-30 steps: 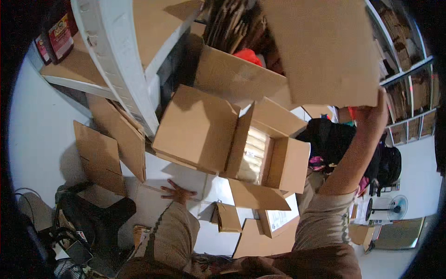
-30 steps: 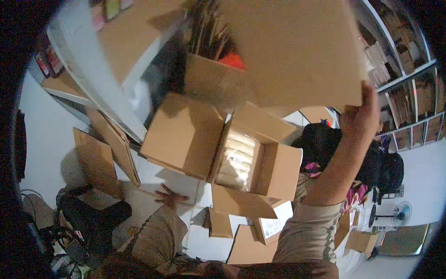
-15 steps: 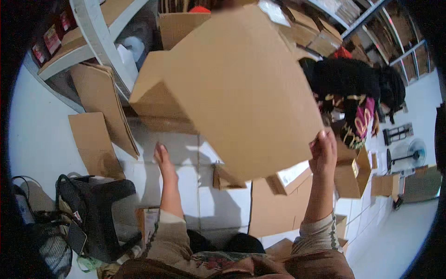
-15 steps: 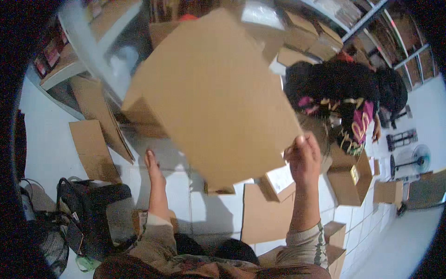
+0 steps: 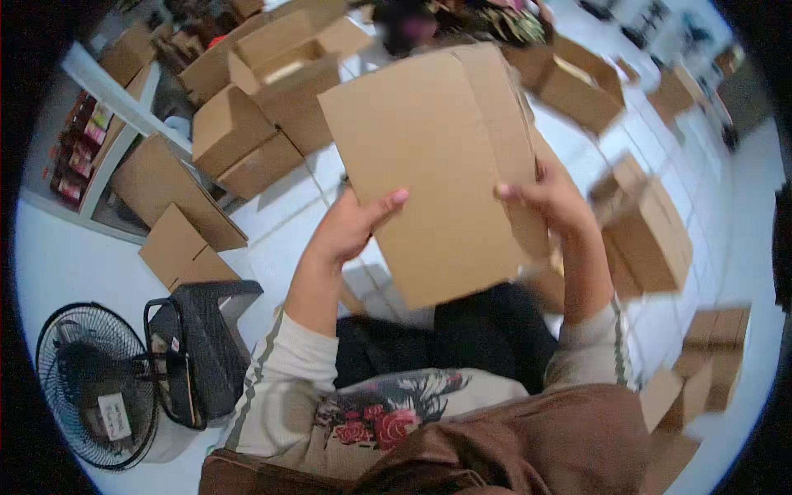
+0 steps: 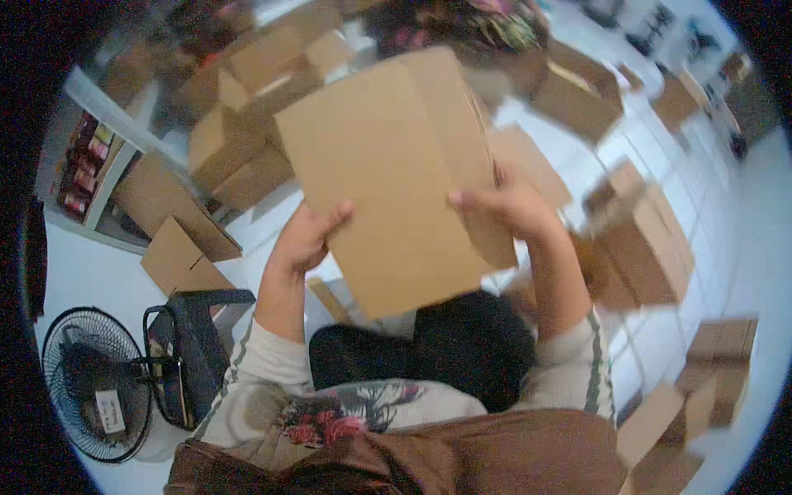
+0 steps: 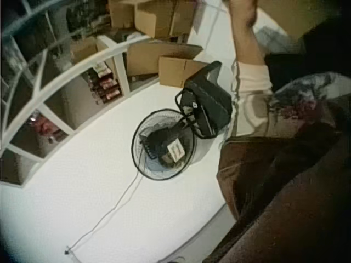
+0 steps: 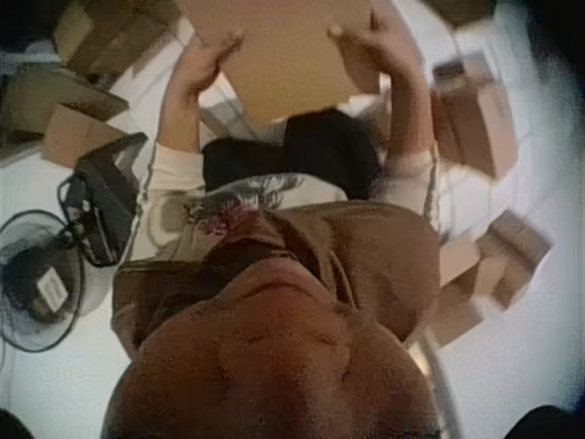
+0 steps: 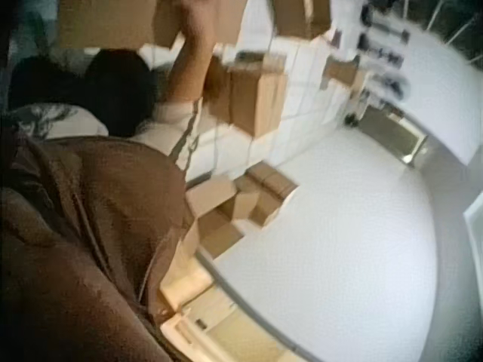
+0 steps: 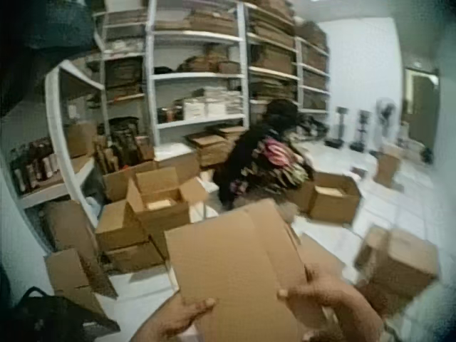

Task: Packaging snacks into cardboard boxes, sealing them with tape, and placing them into a bag.

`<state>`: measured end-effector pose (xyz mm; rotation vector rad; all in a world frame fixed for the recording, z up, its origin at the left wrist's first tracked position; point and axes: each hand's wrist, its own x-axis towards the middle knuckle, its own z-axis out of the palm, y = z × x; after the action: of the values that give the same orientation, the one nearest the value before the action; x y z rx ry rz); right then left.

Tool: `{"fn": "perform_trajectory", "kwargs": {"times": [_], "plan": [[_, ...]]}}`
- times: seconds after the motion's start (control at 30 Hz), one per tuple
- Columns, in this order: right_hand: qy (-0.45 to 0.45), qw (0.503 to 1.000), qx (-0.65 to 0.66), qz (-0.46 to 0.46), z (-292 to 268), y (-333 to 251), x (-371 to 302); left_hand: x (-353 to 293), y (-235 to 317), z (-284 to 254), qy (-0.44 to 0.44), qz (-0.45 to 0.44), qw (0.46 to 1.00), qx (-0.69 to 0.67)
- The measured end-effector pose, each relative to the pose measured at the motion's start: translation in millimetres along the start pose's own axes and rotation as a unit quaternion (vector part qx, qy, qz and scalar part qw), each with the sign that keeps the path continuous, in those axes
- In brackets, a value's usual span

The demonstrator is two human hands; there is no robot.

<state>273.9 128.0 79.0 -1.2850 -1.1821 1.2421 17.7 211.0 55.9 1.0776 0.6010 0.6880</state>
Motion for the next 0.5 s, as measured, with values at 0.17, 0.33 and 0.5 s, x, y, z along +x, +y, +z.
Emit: {"fn": "perform_trajectory", "kwargs": {"times": [0.17,0.33,0.5], "plan": [[0.104,0.99,0.076,0.054,19.6,-19.3,-132.3,-81.0,-19.2,70.2,-0.127,-0.023,0.992,0.011],[0.128,0.991,-0.003,0.032,-0.8,-33.0,-212.7,-112.4,-32.2,122.5,-0.169,-0.03,0.984,-0.052],[0.092,0.995,-0.014,-0.035,-9.8,-65.4,-278.0,-142.9,-20.9,167.2,-0.247,0.018,0.969,0.017]]}}
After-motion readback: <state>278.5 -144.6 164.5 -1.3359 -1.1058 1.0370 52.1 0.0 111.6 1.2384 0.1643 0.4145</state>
